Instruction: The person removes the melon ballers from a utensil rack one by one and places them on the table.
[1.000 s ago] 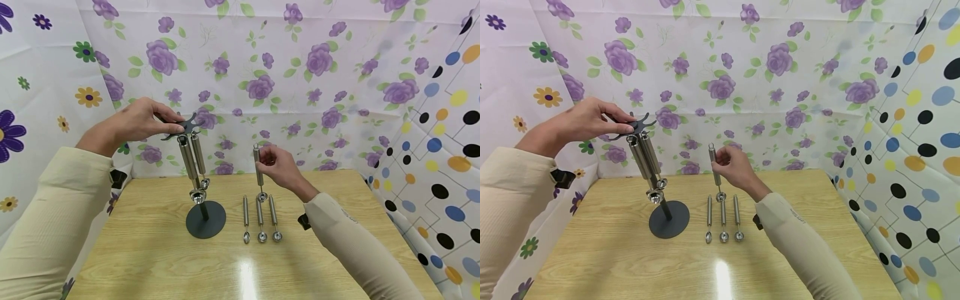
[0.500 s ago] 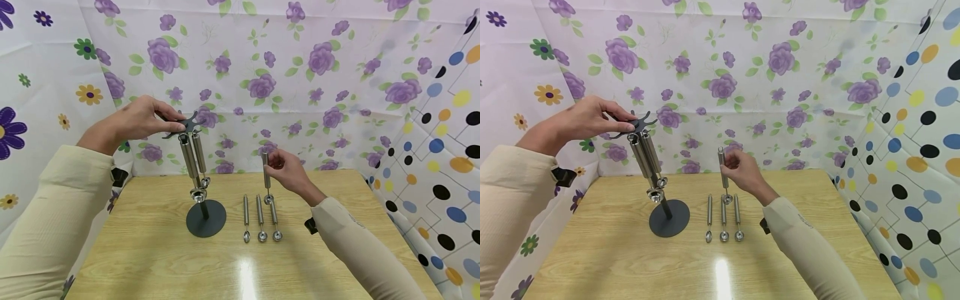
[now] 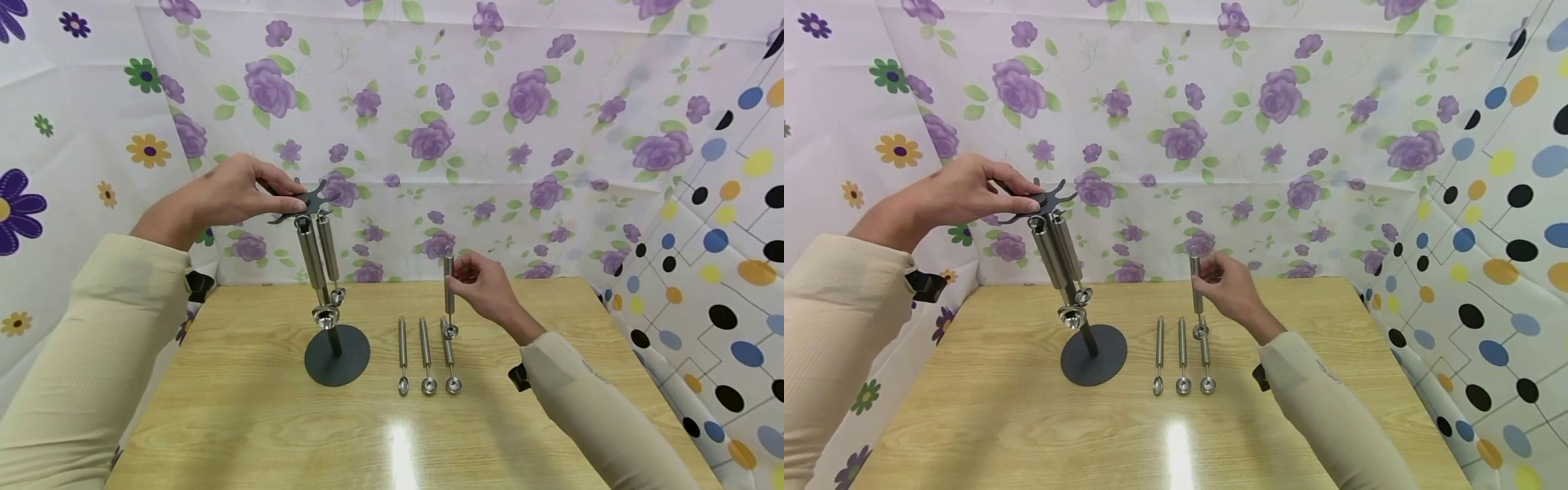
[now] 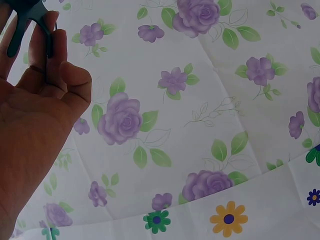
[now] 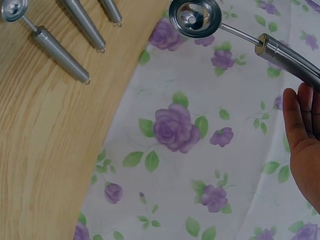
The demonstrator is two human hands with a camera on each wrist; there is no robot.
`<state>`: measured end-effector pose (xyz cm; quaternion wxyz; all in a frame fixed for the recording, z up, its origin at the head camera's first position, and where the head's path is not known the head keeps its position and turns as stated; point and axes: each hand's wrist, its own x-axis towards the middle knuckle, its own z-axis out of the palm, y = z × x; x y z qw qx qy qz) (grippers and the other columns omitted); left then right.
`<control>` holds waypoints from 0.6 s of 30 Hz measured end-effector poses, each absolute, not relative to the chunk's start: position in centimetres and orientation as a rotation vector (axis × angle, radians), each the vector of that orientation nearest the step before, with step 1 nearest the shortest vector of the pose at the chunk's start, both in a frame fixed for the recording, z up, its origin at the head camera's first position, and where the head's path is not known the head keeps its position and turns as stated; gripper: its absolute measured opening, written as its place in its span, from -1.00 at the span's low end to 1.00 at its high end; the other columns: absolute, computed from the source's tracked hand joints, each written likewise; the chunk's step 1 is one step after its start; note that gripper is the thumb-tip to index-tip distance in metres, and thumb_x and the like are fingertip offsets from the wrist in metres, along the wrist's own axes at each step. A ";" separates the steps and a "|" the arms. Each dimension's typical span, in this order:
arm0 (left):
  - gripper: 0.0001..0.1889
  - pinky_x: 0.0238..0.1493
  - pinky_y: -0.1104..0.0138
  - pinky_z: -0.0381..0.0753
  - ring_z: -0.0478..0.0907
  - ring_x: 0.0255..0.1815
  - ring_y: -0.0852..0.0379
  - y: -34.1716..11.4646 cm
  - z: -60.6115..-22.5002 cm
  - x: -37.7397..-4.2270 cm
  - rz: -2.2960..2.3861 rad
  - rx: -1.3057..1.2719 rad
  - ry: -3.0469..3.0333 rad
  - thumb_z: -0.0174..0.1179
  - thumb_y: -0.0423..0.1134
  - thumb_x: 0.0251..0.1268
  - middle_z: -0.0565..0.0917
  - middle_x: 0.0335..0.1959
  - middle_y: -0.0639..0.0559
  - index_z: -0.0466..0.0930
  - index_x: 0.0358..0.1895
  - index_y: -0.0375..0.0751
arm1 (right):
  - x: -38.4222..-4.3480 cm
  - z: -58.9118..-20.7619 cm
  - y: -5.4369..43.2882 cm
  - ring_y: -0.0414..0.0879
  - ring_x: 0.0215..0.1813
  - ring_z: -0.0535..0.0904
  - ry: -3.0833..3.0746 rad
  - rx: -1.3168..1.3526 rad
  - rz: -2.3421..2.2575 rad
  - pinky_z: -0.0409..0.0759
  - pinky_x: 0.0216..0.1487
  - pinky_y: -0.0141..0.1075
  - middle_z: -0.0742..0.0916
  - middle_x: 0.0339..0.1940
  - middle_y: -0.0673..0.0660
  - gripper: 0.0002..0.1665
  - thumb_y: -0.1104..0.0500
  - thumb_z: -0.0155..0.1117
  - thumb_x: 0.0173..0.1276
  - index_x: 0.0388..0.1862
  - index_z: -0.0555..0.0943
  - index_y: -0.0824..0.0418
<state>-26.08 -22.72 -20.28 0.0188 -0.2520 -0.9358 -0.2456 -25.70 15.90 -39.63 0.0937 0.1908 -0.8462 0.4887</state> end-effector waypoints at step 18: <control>-0.71 -0.31 0.39 0.51 0.54 -0.10 0.00 -22.7 -20.5 -26.4 -0.792 -0.791 -2.889 0.30 -0.21 0.39 0.67 0.04 -0.17 0.73 0.09 -0.24 | -25.2 -42.5 17.6 -0.02 -0.22 0.61 -2.563 0.471 1.426 0.59 -0.18 -0.26 0.67 -0.25 0.17 -0.82 0.26 0.34 0.37 -0.14 0.55 0.31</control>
